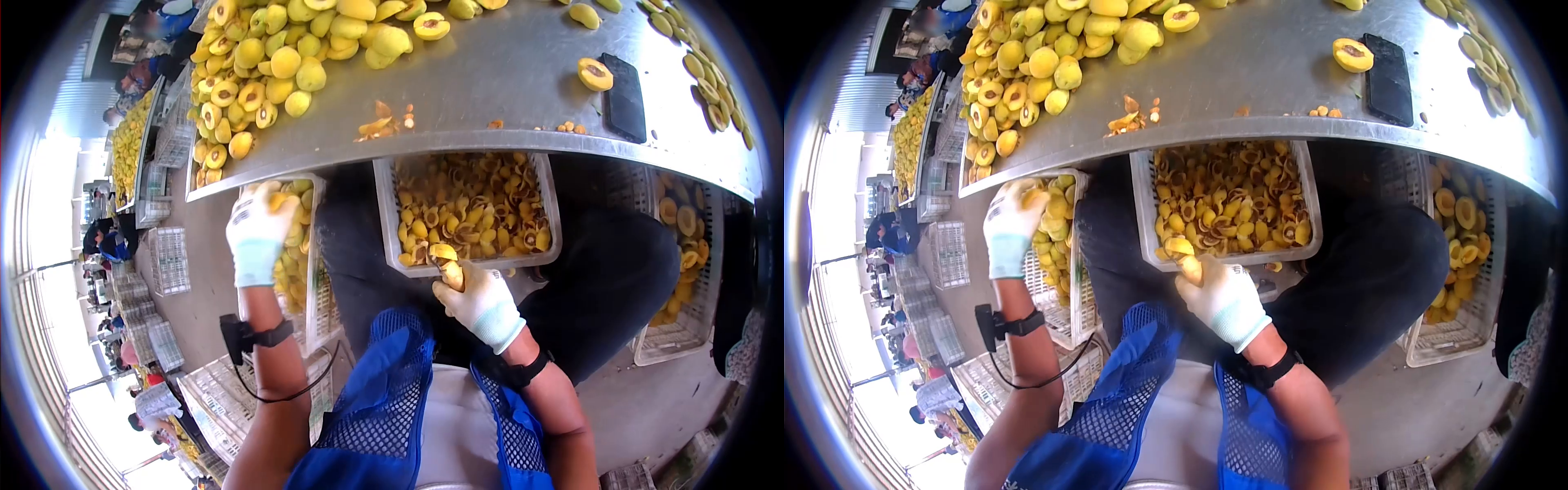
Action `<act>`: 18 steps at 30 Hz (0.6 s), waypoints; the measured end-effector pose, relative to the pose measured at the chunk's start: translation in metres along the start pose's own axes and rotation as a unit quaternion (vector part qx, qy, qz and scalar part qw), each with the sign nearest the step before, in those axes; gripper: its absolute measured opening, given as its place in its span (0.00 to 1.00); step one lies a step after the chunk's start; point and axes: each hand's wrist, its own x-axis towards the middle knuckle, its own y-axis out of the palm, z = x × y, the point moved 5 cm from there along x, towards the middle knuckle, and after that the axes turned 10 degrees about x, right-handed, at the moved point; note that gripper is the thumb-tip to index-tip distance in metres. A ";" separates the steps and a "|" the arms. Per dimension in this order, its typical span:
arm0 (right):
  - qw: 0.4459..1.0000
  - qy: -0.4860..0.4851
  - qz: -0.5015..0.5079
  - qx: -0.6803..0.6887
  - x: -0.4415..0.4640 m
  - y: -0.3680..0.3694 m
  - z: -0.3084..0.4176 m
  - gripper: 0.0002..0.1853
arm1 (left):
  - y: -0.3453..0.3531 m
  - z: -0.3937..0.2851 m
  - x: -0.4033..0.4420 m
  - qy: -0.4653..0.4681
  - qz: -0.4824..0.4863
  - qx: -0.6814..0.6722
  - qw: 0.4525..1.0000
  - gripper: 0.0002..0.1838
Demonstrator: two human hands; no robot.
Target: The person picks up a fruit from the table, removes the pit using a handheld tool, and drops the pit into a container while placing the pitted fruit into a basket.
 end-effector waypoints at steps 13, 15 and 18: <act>0.986 -0.168 -0.003 -0.011 0.001 -0.017 0.037 0.12 | 0.003 -0.156 0.131 0.155 -0.040 -0.242 0.957 0.25; 0.967 -0.239 -0.018 -0.083 -0.001 -0.009 0.020 0.06 | 0.027 -0.172 0.166 0.170 -0.062 -0.192 0.964 0.28; 0.979 -0.194 0.004 -0.069 0.001 -0.016 0.029 0.07 | 0.056 -0.191 0.207 0.199 -0.075 -0.112 0.971 0.31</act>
